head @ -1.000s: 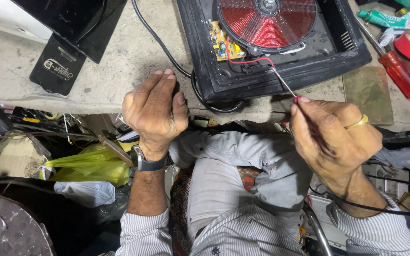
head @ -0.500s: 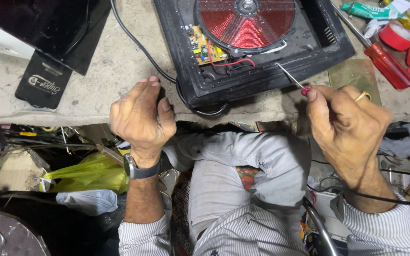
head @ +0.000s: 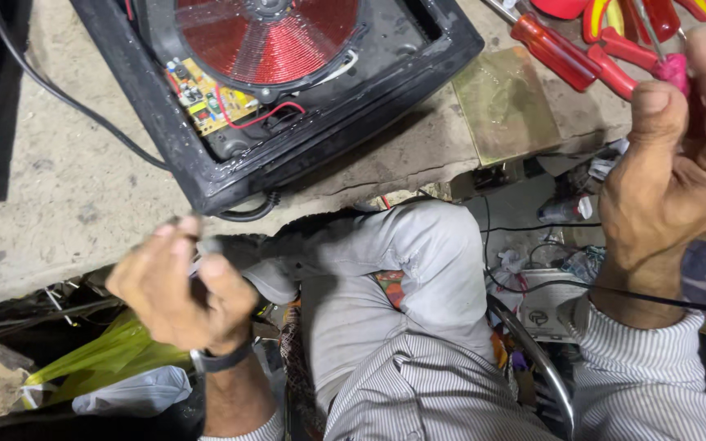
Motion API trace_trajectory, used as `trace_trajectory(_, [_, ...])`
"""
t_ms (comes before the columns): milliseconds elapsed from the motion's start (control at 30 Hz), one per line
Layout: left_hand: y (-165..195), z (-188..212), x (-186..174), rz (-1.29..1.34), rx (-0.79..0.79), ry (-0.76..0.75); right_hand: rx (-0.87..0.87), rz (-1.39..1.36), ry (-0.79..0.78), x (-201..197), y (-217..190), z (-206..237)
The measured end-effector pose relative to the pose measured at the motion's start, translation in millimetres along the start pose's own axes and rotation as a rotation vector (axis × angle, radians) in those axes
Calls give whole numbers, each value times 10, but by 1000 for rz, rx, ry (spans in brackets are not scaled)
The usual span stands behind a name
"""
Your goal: The person repairs an induction cooktop at a cluttered workbench. They use a screwdriver to unscrew and work on the cooktop's casing and internal components, then reposition the unit and press on its glass top, handling the appliance throughout.
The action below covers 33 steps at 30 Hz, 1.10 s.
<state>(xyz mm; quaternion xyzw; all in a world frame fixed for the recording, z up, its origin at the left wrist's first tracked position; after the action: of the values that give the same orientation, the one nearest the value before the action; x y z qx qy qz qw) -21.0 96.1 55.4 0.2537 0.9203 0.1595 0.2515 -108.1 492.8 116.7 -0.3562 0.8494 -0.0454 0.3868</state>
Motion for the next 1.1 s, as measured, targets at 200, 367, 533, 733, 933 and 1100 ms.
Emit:
trace_trajectory(200, [1010,53,762,60,377,-294,204,-81,-106,52,459,132])
trace_trajectory(367, [1403,-82,1481,159,423,-338,328,-231,-68,168,662,70])
trace_trajectory(533, [1478,-142,1734,16,375,-268,111,-45,-137,236,496,-56])
trace_trajectory(733, [1442,-59,1790,-27,385,-247,-88,214,-268,376,272,-169])
trace_trajectory(933, [1441,-38,1806,-49,412,-209,-281,224,-388,399,173,-262])
trace_trajectory(1100, [1463,-64,1785,-18,384,-174,-332,188,-420,374,265,-208])
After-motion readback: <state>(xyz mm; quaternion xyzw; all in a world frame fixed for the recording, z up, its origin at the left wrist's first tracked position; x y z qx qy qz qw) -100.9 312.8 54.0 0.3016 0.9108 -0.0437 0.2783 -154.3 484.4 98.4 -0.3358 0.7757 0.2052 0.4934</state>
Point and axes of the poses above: each hand's wrist, its own z-axis away from the middle knuckle, its own x-axis out of the palm, y = z × x, the point moved 10 cm from there along -z, towards the middle knuckle, and after that the axes turned 8 degrees about -y, right-handed, at the moved point
